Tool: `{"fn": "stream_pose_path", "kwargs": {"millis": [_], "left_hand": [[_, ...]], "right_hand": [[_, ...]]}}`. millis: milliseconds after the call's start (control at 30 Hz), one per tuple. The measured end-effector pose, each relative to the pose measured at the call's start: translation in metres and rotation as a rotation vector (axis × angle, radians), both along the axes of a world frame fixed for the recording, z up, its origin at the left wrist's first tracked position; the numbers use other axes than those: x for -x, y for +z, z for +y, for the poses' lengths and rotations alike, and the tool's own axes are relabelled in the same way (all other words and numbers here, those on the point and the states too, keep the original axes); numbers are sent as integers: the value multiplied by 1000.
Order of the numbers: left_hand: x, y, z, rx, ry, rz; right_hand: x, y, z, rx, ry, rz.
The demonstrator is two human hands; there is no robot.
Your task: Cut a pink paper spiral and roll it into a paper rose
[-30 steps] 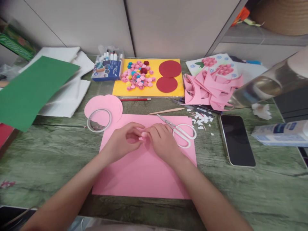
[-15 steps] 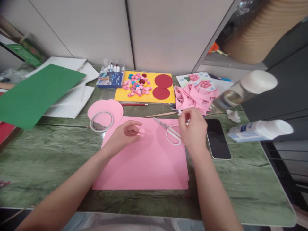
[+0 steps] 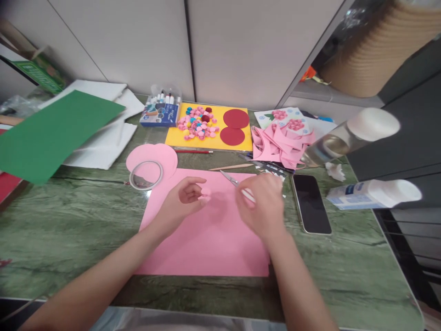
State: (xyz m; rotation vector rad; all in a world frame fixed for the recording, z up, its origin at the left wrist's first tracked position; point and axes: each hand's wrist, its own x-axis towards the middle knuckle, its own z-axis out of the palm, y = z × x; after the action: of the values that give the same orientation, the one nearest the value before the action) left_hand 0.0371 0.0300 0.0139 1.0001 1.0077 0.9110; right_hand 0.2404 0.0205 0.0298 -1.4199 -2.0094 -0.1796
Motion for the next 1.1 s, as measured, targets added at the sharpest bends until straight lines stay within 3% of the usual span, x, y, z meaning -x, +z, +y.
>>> {"fn": "stream_pose_path", "kwargs": {"millis": [67, 133, 300, 600, 900, 1100], "left_hand": [[-2, 0, -1, -22, 17, -24], [-3, 0, -2, -40, 18, -39], [-4, -3, -4, -63, -7, -1], [-4, -4, -6, -62, -47, 12], [4, 4, -7, -124, -46, -14], [5, 6, -6, -150, 5, 98]], "right_hand": [[21, 0, -8, -55, 216, 12], [34, -4, -12, -102, 270, 6], [40, -15, -12, -169, 258, -11], [35, -19, -18, -222, 268, -103], [36, -12, -15, -201, 226, -77], [36, -10, -15, -157, 264, -31]]}}
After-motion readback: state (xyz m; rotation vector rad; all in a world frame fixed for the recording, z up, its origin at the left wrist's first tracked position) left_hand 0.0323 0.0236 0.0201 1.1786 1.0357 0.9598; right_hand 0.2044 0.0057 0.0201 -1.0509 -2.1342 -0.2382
